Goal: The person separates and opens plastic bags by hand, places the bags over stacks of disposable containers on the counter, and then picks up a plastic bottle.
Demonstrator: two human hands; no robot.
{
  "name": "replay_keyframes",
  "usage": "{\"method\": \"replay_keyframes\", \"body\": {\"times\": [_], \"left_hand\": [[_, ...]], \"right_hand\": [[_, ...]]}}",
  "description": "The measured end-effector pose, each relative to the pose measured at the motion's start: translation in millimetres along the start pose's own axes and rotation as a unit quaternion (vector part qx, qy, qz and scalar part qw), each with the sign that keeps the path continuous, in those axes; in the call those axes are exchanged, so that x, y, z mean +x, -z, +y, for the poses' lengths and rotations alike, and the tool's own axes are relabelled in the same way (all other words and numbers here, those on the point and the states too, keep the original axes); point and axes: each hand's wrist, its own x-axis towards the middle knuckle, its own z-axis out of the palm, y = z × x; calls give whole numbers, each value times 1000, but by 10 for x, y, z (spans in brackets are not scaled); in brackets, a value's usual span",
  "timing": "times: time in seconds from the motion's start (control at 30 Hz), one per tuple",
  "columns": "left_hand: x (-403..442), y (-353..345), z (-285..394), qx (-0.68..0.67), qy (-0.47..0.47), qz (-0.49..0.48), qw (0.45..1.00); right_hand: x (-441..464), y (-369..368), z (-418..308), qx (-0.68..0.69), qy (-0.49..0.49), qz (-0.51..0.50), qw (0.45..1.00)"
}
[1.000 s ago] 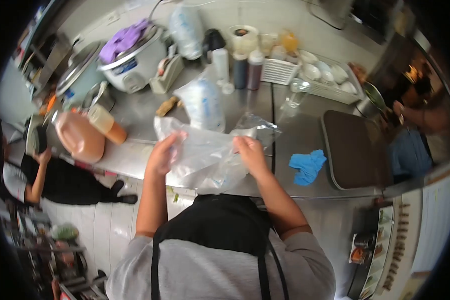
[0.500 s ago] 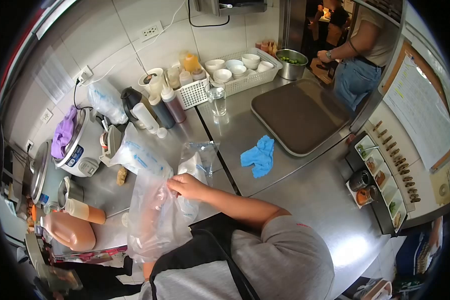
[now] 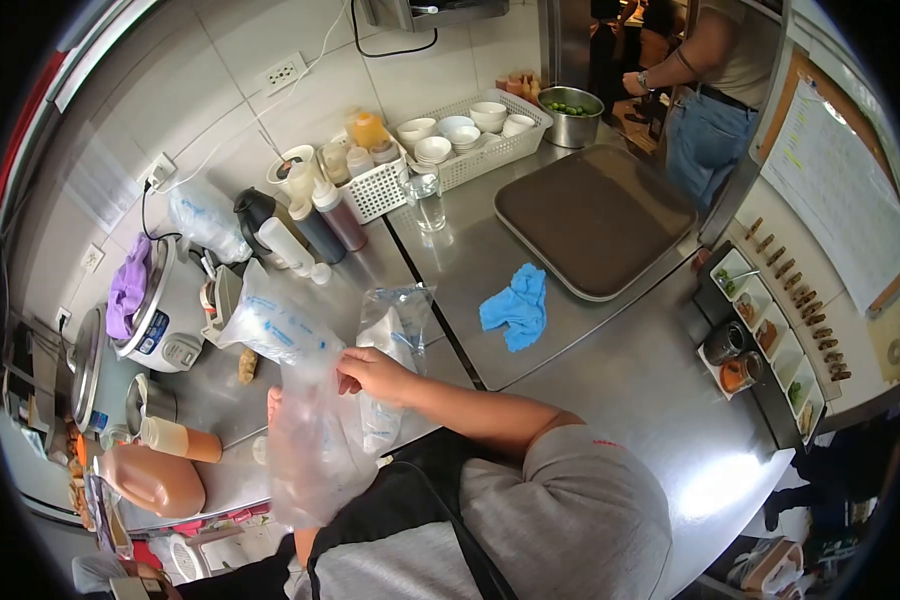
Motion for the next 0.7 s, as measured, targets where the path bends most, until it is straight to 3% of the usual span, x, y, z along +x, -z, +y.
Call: {"method": "replay_keyframes", "body": {"times": [0.13, 0.23, 0.33, 0.4, 0.53, 0.63, 0.7], "left_hand": [[69, 13, 21, 2, 6, -28, 1000], [98, -86, 17, 8, 8, -42, 999], [92, -418, -70, 39, 24, 262, 964], [174, -455, -61, -33, 123, 313, 941], [13, 608, -26, 45, 143, 181, 972], [20, 885, 105, 136, 90, 109, 981], [239, 511, 313, 210, 25, 40, 977]], "right_hand": [[-15, -101, -46, 197, 24, -9, 980], [-87, -136, -335, 231, 19, -32, 972], [-19, -30, -164, 272, -9, -63, 960], [-48, -8, -187, 292, -32, -45, 955], [0, 3, -145, 264, -33, -27, 964], [-43, -80, -323, 229, -131, 77, 961], [91, 36, -251, 247, -100, -43, 963]]}}
